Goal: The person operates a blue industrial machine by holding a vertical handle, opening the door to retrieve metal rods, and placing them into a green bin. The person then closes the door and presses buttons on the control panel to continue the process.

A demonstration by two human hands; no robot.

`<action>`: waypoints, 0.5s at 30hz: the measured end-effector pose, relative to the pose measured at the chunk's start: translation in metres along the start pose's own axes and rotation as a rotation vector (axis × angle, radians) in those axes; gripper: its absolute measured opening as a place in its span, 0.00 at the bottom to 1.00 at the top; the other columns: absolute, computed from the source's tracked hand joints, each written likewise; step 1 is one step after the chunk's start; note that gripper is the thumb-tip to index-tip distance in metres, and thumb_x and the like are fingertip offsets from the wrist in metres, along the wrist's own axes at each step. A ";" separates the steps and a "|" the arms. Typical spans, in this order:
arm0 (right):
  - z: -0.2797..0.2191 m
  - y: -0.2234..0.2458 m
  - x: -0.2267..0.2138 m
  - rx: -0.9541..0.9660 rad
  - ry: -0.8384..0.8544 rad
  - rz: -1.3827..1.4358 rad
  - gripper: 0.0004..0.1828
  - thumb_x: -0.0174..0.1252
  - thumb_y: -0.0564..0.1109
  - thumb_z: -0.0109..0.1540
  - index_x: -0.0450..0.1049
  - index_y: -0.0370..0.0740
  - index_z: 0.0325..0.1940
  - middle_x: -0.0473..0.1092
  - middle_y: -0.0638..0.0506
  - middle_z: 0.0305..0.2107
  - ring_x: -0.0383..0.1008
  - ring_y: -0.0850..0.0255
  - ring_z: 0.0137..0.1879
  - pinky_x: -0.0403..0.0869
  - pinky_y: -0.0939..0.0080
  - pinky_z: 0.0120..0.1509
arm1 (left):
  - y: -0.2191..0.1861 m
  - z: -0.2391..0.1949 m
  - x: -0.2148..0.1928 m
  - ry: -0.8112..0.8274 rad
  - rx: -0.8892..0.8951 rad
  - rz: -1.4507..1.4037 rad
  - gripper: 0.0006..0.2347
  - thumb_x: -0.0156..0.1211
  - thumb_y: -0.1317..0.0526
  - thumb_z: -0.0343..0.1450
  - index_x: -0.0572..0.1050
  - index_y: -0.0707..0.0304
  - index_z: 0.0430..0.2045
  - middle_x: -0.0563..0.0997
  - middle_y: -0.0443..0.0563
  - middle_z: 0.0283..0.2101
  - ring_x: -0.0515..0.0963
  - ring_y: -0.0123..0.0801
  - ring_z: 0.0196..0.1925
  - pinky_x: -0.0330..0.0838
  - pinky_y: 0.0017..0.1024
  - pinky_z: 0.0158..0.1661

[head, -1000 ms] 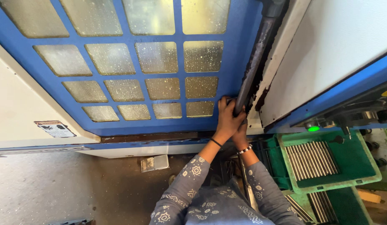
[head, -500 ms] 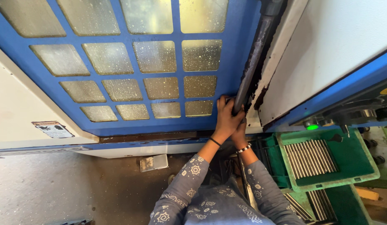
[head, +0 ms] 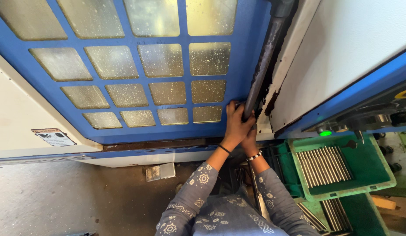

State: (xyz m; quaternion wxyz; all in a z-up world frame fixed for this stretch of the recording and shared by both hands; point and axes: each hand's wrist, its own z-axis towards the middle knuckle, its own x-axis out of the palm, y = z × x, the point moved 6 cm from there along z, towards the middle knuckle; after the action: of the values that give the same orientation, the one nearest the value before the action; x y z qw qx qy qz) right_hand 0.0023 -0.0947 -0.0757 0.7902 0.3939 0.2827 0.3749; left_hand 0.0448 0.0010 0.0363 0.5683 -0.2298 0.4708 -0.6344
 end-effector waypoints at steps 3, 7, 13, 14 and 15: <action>0.000 0.003 0.000 -0.023 -0.001 -0.011 0.28 0.58 0.43 0.67 0.61 0.35 0.69 0.68 0.47 0.58 0.71 0.60 0.64 0.71 0.60 0.66 | -0.001 0.000 -0.001 0.005 -0.002 -0.004 0.13 0.66 0.63 0.64 0.77 0.66 0.40 0.68 0.63 0.50 0.66 0.54 0.55 0.64 0.46 0.56; 0.000 -0.004 0.001 0.052 -0.010 0.020 0.27 0.58 0.43 0.68 0.61 0.35 0.69 0.68 0.48 0.59 0.70 0.61 0.64 0.71 0.60 0.67 | -0.002 0.000 -0.002 0.005 -0.013 -0.022 0.13 0.66 0.63 0.64 0.77 0.66 0.41 0.67 0.63 0.50 0.66 0.54 0.56 0.65 0.46 0.56; -0.001 -0.003 0.001 0.002 0.000 0.035 0.27 0.58 0.43 0.67 0.60 0.36 0.69 0.67 0.49 0.58 0.69 0.61 0.64 0.71 0.62 0.67 | -0.001 0.000 -0.002 0.009 -0.020 -0.012 0.13 0.66 0.63 0.64 0.77 0.66 0.40 0.68 0.63 0.49 0.66 0.53 0.54 0.65 0.46 0.56; -0.001 -0.004 0.001 0.007 -0.003 0.040 0.27 0.58 0.43 0.68 0.60 0.36 0.70 0.67 0.49 0.58 0.69 0.61 0.64 0.70 0.62 0.66 | -0.002 0.001 -0.002 0.008 -0.018 -0.015 0.13 0.66 0.63 0.64 0.77 0.66 0.40 0.68 0.62 0.49 0.66 0.53 0.54 0.65 0.46 0.56; -0.001 -0.004 0.001 0.012 -0.006 0.044 0.28 0.57 0.43 0.68 0.59 0.36 0.70 0.67 0.49 0.58 0.69 0.62 0.64 0.70 0.62 0.66 | -0.002 0.000 -0.002 0.008 -0.016 -0.018 0.13 0.66 0.63 0.64 0.77 0.66 0.40 0.68 0.62 0.49 0.66 0.53 0.54 0.65 0.46 0.56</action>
State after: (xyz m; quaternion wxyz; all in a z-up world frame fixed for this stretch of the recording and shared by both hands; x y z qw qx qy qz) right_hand 0.0039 -0.0952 -0.0793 0.7801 0.4061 0.2738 0.3893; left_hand 0.0447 0.0029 0.0388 0.5590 -0.2359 0.4761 -0.6366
